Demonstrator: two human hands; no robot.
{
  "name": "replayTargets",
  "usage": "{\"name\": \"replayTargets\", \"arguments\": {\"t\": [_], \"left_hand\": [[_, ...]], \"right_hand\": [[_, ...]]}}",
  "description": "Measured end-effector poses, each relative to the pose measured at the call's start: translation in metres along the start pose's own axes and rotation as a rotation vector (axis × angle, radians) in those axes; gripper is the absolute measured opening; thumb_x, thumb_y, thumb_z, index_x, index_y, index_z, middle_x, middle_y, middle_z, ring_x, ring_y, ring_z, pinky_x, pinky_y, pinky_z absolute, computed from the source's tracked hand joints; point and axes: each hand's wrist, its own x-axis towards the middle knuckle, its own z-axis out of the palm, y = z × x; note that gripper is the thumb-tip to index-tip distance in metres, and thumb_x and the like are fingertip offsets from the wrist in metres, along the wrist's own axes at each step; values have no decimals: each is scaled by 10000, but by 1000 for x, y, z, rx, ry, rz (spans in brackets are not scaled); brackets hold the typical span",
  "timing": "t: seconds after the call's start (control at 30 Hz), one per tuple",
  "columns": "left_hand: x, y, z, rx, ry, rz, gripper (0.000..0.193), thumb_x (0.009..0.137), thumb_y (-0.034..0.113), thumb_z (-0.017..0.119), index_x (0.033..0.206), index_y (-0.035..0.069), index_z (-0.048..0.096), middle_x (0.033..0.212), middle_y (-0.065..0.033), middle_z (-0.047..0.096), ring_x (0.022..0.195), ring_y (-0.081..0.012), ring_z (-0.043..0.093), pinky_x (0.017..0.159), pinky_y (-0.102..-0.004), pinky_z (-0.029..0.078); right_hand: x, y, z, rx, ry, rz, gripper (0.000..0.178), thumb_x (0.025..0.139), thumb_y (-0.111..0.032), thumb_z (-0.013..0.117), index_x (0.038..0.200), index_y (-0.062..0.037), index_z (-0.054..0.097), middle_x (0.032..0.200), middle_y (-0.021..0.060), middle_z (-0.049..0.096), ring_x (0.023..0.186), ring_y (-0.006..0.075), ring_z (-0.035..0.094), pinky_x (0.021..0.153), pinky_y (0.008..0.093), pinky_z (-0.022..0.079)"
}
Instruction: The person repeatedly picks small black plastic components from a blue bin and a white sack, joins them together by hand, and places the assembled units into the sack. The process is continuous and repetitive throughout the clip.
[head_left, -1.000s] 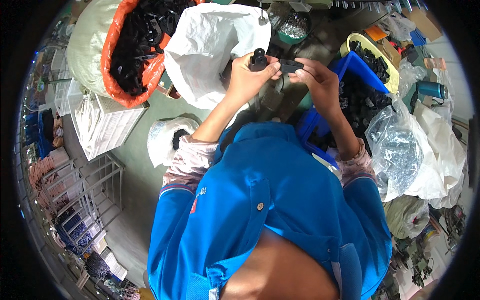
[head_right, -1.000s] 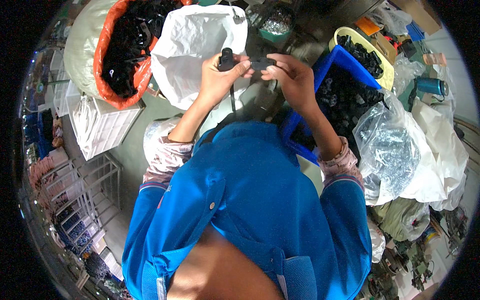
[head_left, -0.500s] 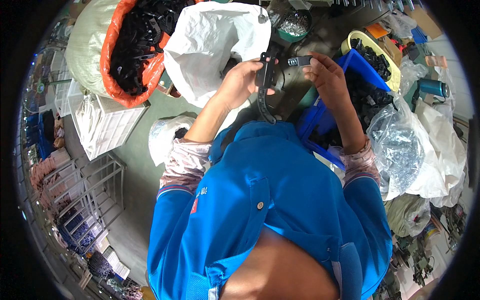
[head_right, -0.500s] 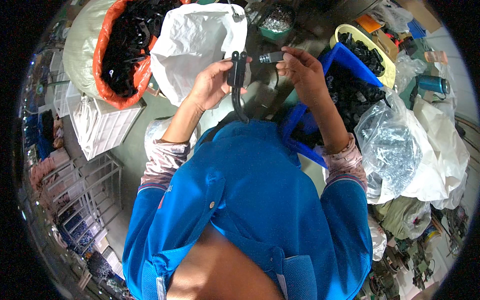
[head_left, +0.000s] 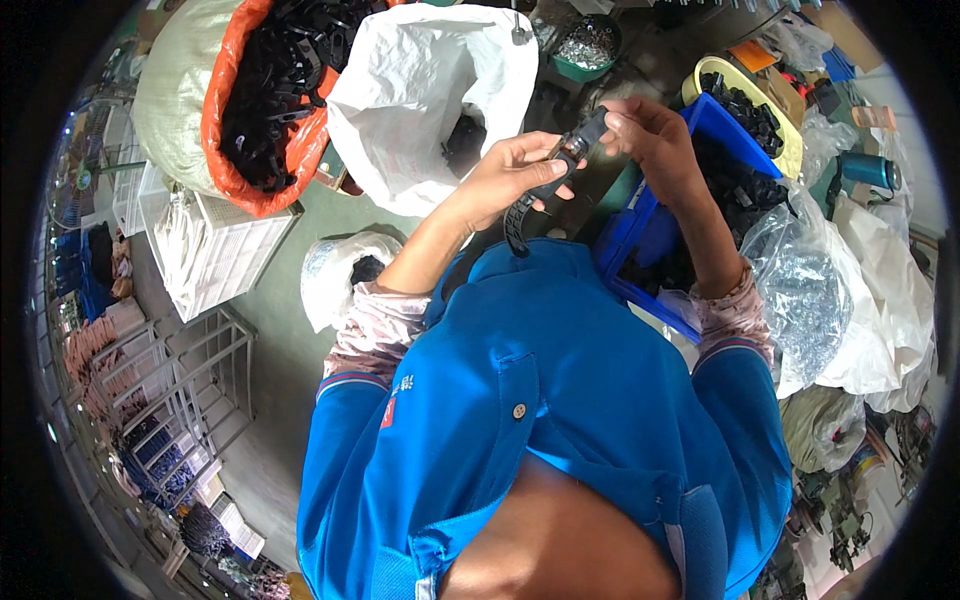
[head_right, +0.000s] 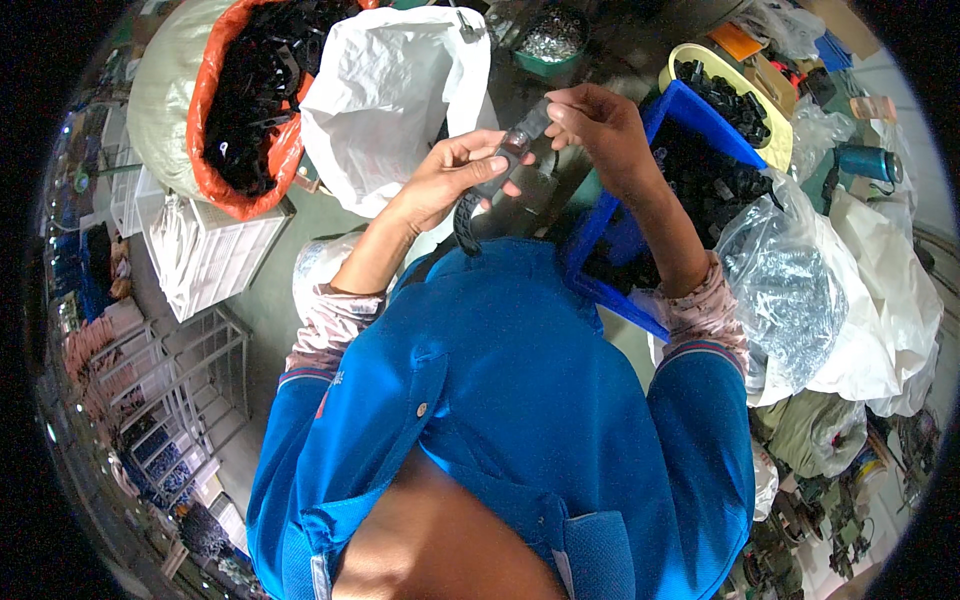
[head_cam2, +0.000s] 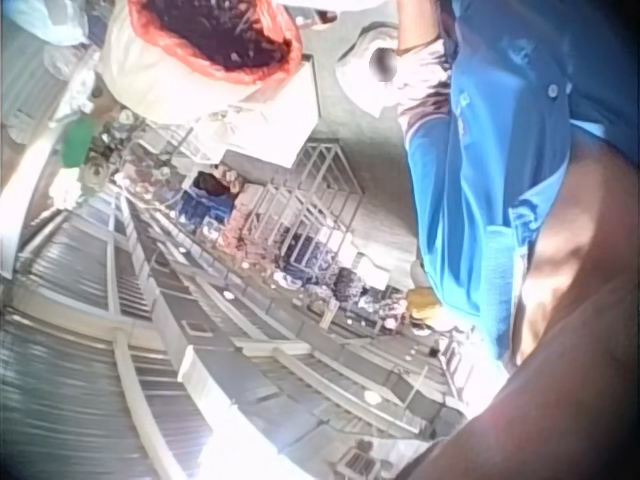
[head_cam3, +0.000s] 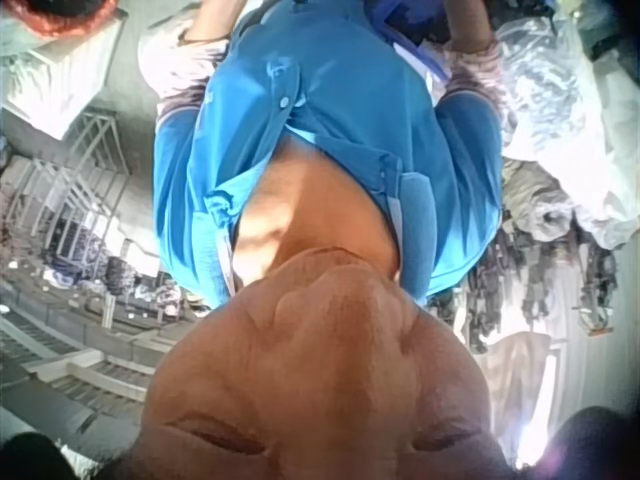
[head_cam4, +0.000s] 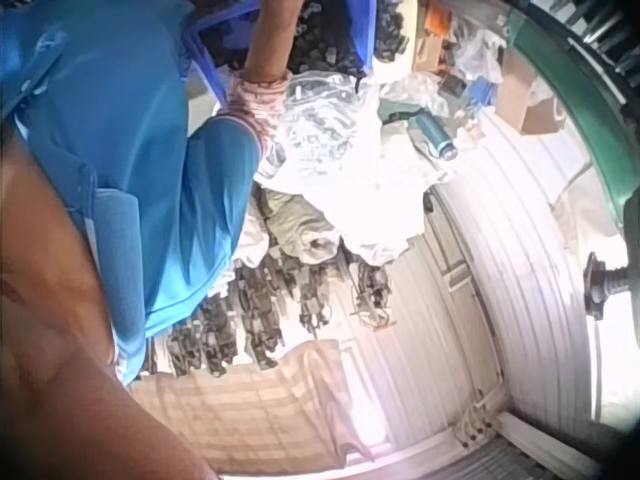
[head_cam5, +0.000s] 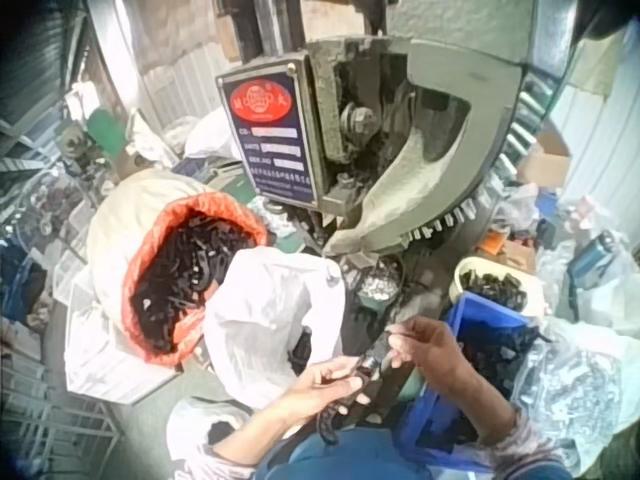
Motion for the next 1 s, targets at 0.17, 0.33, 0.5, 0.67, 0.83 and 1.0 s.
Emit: {"name": "replayTargets", "arguments": {"t": [0.17, 0.33, 0.5, 0.67, 0.83, 1.0], "left_hand": [[0, 0, 5, -23, 5, 2, 313, 933, 207, 624, 1212, 72, 586, 1115, -38, 670, 811, -123, 647, 606, -235, 491], [7, -7, 4, 2, 27, 15, 289, 950, 205, 607, 1188, 44, 572, 1081, -45, 675, 805, -118, 644, 596, -222, 478], [17, -7, 13, 130, 75, 68, 292, 960, 192, 598, 1191, 29, 523, 1026, -63, 680, 789, -117, 646, 571, -224, 464], [29, -11, 23, 214, 241, 150, 233, 934, 133, 637, 1067, 23, 481, 915, -73, 665, 750, -116, 655, 529, -212, 448], [30, -2, 31, 315, 241, 208, 203, 918, 134, 659, 966, 56, 478, 789, -22, 621, 702, -107, 669, 439, -191, 434], [30, -11, 28, 297, 251, 155, 212, 908, 151, 680, 790, 49, 537, 698, -17, 613, 598, -83, 617, 452, -197, 411]], "right_hand": [[0, 1, 3, -55, -34, -1, 302, 903, -148, 643, 1138, 39, 609, 846, 75, 660, 727, 114, 609, 687, 243, 480], [-2, 12, 8, -104, 7, -2, 220, 907, -98, 629, 1082, 34, 614, 857, 77, 666, 730, 115, 619, 682, 239, 490], [-8, 16, 12, -30, 14, -49, 182, 910, -89, 625, 1047, 31, 618, 875, 87, 670, 732, 120, 624, 677, 241, 497], [-12, 25, 3, 67, 5, -36, 145, 937, -66, 572, 1045, 12, 631, 870, 43, 648, 782, 114, 603, 739, 256, 486], [-19, 28, -3, 201, -31, -51, 190, 904, -13, 555, 1076, 21, 630, 950, 70, 642, 840, 148, 607, 802, 274, 487], [-16, 16, -30, -9, -176, -28, 214, 910, -41, 564, 1092, 35, 644, 1007, 98, 660, 874, 159, 637, 782, 299, 522]]}}
